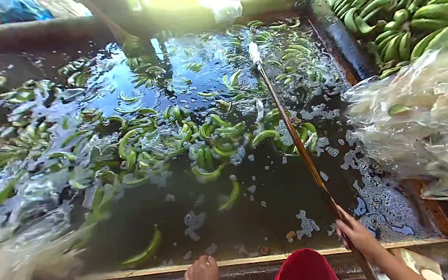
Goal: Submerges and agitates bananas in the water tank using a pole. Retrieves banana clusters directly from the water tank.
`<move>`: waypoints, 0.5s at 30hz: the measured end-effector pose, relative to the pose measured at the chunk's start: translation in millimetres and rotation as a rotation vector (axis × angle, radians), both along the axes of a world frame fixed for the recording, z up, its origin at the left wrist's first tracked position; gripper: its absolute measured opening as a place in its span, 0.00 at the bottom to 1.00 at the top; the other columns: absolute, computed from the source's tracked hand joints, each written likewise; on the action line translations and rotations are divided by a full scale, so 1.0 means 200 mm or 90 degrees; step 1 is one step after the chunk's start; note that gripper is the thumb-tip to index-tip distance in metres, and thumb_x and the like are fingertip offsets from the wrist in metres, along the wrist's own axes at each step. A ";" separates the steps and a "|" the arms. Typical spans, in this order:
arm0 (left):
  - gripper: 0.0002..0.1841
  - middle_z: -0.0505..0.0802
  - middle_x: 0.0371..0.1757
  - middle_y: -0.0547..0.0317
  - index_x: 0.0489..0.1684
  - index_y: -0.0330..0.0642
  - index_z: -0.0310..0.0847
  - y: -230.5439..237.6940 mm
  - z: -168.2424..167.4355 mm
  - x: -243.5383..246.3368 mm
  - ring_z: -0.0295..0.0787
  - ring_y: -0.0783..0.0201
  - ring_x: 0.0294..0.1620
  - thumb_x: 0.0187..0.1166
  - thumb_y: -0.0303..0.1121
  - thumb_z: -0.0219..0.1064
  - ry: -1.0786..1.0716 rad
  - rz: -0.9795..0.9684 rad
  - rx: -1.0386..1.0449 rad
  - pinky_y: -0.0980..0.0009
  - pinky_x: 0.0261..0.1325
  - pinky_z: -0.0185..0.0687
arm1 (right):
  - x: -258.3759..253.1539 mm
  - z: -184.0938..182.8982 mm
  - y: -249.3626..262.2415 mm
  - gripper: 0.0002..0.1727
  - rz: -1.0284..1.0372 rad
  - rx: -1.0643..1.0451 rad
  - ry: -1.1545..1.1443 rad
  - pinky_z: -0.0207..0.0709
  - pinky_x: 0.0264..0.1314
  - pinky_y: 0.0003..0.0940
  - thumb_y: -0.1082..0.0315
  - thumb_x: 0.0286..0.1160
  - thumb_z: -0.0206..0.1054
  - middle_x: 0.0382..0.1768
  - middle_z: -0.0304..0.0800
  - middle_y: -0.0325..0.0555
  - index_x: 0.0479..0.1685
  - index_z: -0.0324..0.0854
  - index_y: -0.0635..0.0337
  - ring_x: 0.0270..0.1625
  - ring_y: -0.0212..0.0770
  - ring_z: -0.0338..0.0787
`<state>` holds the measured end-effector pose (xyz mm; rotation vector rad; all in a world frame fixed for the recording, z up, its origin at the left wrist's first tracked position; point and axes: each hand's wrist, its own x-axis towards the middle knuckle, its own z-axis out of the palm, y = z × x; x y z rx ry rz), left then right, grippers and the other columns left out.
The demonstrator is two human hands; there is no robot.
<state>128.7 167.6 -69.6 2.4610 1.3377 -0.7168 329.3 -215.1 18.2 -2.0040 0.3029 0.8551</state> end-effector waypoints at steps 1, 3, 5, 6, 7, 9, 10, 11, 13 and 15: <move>0.21 0.95 0.60 0.44 0.58 0.40 0.91 0.00 0.00 0.00 0.85 0.43 0.71 0.87 0.42 0.53 0.002 -0.002 0.001 0.44 0.81 0.62 | -0.12 0.02 -0.07 0.30 -0.030 0.016 0.019 0.76 0.27 0.32 0.69 0.90 0.47 0.28 0.78 0.43 0.91 0.50 0.64 0.21 0.34 0.77; 0.21 0.95 0.60 0.45 0.58 0.41 0.91 0.00 0.00 0.01 0.85 0.44 0.71 0.87 0.42 0.53 0.013 -0.007 0.003 0.44 0.81 0.62 | -0.32 0.11 -0.18 0.20 -0.091 0.031 0.036 0.76 0.24 0.25 0.68 0.88 0.48 0.23 0.75 0.34 0.72 0.63 0.71 0.18 0.27 0.76; 0.22 0.94 0.60 0.45 0.59 0.42 0.91 0.00 0.01 0.02 0.85 0.44 0.72 0.88 0.43 0.52 0.022 -0.011 -0.003 0.44 0.81 0.62 | -0.45 0.21 -0.24 0.22 -0.140 0.028 0.016 0.77 0.26 0.22 0.71 0.86 0.51 0.24 0.77 0.32 0.74 0.64 0.75 0.20 0.24 0.78; 0.22 0.94 0.60 0.45 0.59 0.42 0.91 0.00 0.01 0.02 0.85 0.44 0.72 0.88 0.43 0.52 0.027 -0.012 -0.005 0.44 0.81 0.62 | -0.48 0.26 -0.26 0.24 -0.161 0.037 0.007 0.78 0.27 0.21 0.72 0.86 0.51 0.26 0.78 0.31 0.77 0.62 0.76 0.21 0.24 0.80; 0.22 0.94 0.60 0.45 0.58 0.42 0.91 0.00 0.01 0.02 0.85 0.44 0.72 0.88 0.43 0.52 0.029 -0.012 -0.006 0.44 0.81 0.62 | -0.50 0.28 -0.27 0.25 -0.184 0.052 -0.001 0.79 0.27 0.21 0.73 0.86 0.50 0.25 0.79 0.30 0.79 0.61 0.75 0.21 0.23 0.81; 0.21 0.95 0.60 0.46 0.58 0.42 0.92 0.01 0.00 0.02 0.85 0.45 0.71 0.87 0.43 0.53 0.031 -0.013 -0.001 0.44 0.80 0.63 | -0.46 0.30 -0.28 0.24 -0.205 0.074 -0.020 0.79 0.25 0.20 0.74 0.86 0.50 0.24 0.81 0.29 0.79 0.61 0.73 0.20 0.24 0.81; 0.21 0.95 0.59 0.46 0.57 0.42 0.92 0.01 -0.01 0.02 0.86 0.46 0.70 0.87 0.43 0.53 0.026 -0.014 0.001 0.44 0.80 0.63 | -0.40 0.29 -0.29 0.24 -0.199 0.077 -0.034 0.79 0.24 0.20 0.73 0.87 0.50 0.25 0.81 0.30 0.80 0.61 0.72 0.19 0.24 0.81; 0.22 0.95 0.59 0.47 0.57 0.43 0.92 0.01 -0.01 0.02 0.86 0.46 0.70 0.87 0.43 0.53 0.027 -0.013 0.003 0.45 0.80 0.64 | -0.32 0.27 -0.28 0.25 -0.177 0.071 -0.059 0.79 0.22 0.21 0.71 0.87 0.50 0.25 0.81 0.31 0.80 0.61 0.72 0.19 0.24 0.81; 0.22 0.96 0.58 0.48 0.56 0.44 0.93 0.01 -0.01 0.02 0.86 0.46 0.70 0.86 0.44 0.53 0.024 -0.010 0.002 0.45 0.79 0.64 | -0.11 0.23 -0.20 0.27 -0.134 0.041 -0.116 0.77 0.20 0.24 0.67 0.87 0.48 0.25 0.80 0.36 0.82 0.61 0.70 0.17 0.28 0.79; 0.22 0.95 0.59 0.47 0.57 0.43 0.92 0.01 0.01 0.02 0.86 0.46 0.71 0.86 0.43 0.53 0.020 -0.005 -0.004 0.46 0.79 0.64 | 0.16 0.26 -0.05 0.27 -0.106 0.021 -0.151 0.77 0.20 0.26 0.66 0.92 0.45 0.25 0.79 0.39 0.85 0.60 0.67 0.17 0.30 0.78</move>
